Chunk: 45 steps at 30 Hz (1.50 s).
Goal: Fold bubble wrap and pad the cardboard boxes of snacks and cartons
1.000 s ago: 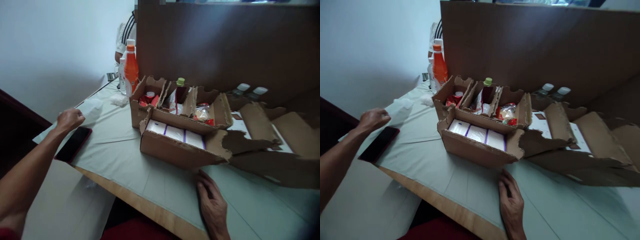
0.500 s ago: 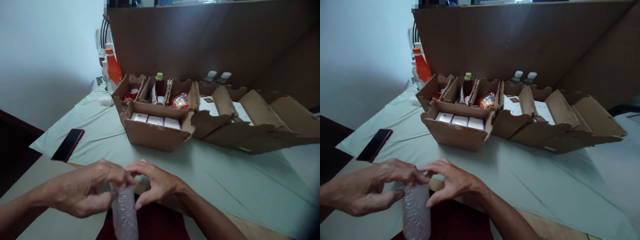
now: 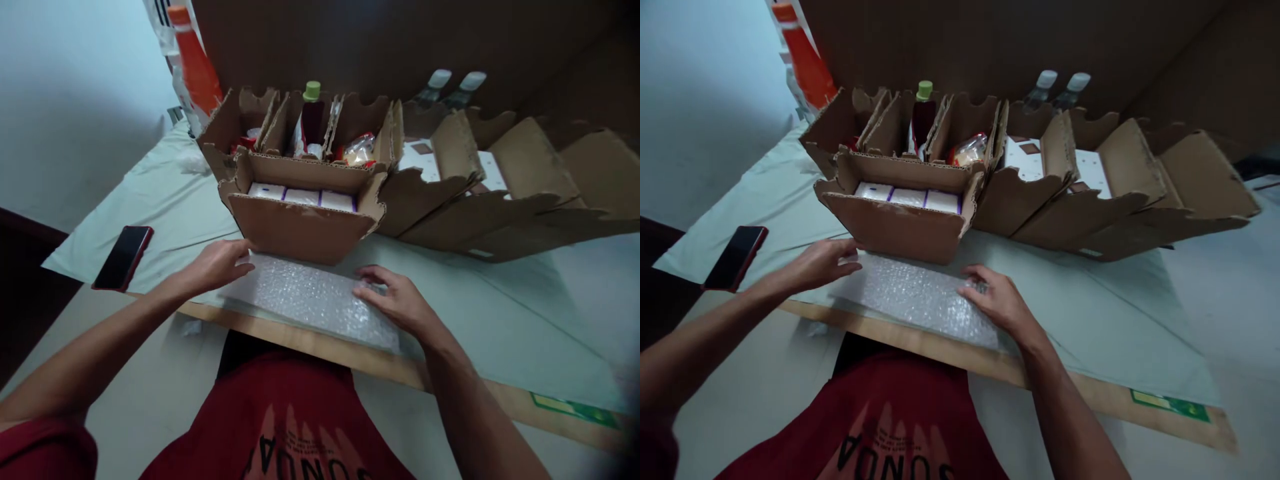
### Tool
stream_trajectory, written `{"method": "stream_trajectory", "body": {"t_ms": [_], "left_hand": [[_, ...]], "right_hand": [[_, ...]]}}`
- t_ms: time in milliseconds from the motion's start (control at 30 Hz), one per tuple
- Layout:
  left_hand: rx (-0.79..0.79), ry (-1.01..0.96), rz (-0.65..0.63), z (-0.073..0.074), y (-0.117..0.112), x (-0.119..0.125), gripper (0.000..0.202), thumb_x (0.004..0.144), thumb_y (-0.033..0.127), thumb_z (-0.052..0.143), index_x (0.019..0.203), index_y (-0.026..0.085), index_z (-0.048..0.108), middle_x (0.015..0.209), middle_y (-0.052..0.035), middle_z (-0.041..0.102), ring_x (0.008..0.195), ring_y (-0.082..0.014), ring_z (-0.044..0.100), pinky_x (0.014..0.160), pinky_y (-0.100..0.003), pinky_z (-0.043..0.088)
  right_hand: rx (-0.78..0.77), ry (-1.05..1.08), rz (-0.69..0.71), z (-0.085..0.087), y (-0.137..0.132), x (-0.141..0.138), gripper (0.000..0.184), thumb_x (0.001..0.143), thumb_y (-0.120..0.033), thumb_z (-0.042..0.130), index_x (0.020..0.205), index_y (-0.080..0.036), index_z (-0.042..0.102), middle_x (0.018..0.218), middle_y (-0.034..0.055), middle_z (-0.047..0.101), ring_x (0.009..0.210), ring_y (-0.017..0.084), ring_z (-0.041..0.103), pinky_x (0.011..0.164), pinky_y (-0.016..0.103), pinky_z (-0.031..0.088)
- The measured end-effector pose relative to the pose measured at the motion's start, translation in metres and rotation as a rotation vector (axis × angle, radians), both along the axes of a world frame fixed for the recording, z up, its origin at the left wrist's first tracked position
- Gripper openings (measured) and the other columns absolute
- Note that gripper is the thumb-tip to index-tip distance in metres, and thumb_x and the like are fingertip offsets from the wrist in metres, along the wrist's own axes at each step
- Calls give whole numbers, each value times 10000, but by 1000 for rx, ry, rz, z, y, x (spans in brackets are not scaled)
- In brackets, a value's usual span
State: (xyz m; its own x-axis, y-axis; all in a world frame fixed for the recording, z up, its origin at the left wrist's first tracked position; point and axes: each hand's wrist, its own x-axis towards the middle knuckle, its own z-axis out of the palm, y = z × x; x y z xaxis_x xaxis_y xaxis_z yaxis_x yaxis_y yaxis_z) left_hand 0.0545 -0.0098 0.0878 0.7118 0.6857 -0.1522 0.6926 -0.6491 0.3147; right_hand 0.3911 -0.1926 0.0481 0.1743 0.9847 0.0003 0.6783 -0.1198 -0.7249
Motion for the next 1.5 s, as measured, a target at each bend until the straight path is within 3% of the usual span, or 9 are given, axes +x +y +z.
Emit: {"method": "stream_trajectory", "body": {"t_ms": [167, 400, 500, 667, 800, 1033, 1200, 1333, 1500], "left_hand": [[486, -122, -48, -32, -36, -18, 366, 915, 217, 614, 1279, 182, 607, 1315, -193, 657, 1246, -384, 580, 1020, -551, 471], [341, -210, -147, -56, -56, 5, 283, 943, 147, 535, 1178, 218, 677, 1159, -128, 699, 1066, -299, 612, 905, -458, 510], [286, -117, -100, -74, -40, 5, 240, 927, 203, 580, 1132, 214, 705, 1075, -120, 698, 952, -287, 603, 805, -423, 504], [223, -165, -109, -85, -29, -9, 256, 934, 252, 594, 1163, 225, 706, 1107, -119, 684, 976, -292, 584, 795, -418, 490], [183, -180, -102, -86, -28, -10, 255, 916, 253, 609, 1152, 240, 704, 1110, -100, 675, 987, -282, 583, 837, -414, 494], [147, -173, -126, -83, -21, -9, 241, 914, 260, 598, 1124, 226, 711, 1088, -100, 687, 977, -283, 587, 862, -434, 506], [222, -222, -68, -66, -49, 7, 248, 916, 242, 600, 1133, 182, 705, 1117, -140, 677, 992, -294, 587, 881, -460, 506], [59, -341, -192, -56, -102, 54, 260, 951, 244, 579, 1186, 186, 674, 1199, -136, 662, 1062, -281, 584, 945, -456, 501], [-347, -529, -230, -56, -133, 97, 273, 901, 248, 643, 1160, 178, 694, 1168, -116, 689, 1103, -276, 597, 1001, -457, 495]], "right_hand": [[324, -460, -254, -28, -16, 7, 280, 961, -381, 559, 1081, -195, 731, 1183, 144, 746, 1103, 328, 666, 946, 518, 479], [261, -402, 446, -23, 41, -125, 253, 974, -214, 579, 1201, -203, 688, 1446, 128, 620, 1279, 285, 584, 1003, 461, 502], [190, -399, 533, -41, 49, -128, 358, 974, -265, 613, 1324, -192, 638, 1520, 136, 557, 1373, 286, 519, 1081, 473, 464], [102, -429, 186, -59, -33, -31, 402, 1041, -378, 449, 1379, -268, 634, 1457, 90, 627, 1364, 307, 532, 1069, 531, 434], [84, -544, -257, -51, -77, 19, 403, 1023, -435, 421, 1135, -218, 742, 1167, 119, 755, 1117, 314, 652, 932, 481, 448], [17, -555, -293, -53, -33, -15, 371, 946, -502, 528, 968, -183, 716, 1238, 165, 701, 1073, 339, 606, 883, 476, 435], [120, -153, -381, -44, -33, -28, 269, 905, -453, 568, 797, -214, 626, 1032, 109, 741, 931, 263, 664, 802, 398, 489], [51, 231, -539, -19, -64, -9, 396, 766, -519, 732, 1003, -211, 653, 728, 5, 665, 628, 168, 604, 586, 291, 482], [31, 236, -750, 16, -93, -2, 829, 663, -580, 826, 1368, -203, 607, 771, 28, 706, 790, 233, 707, 603, 305, 566]]}}
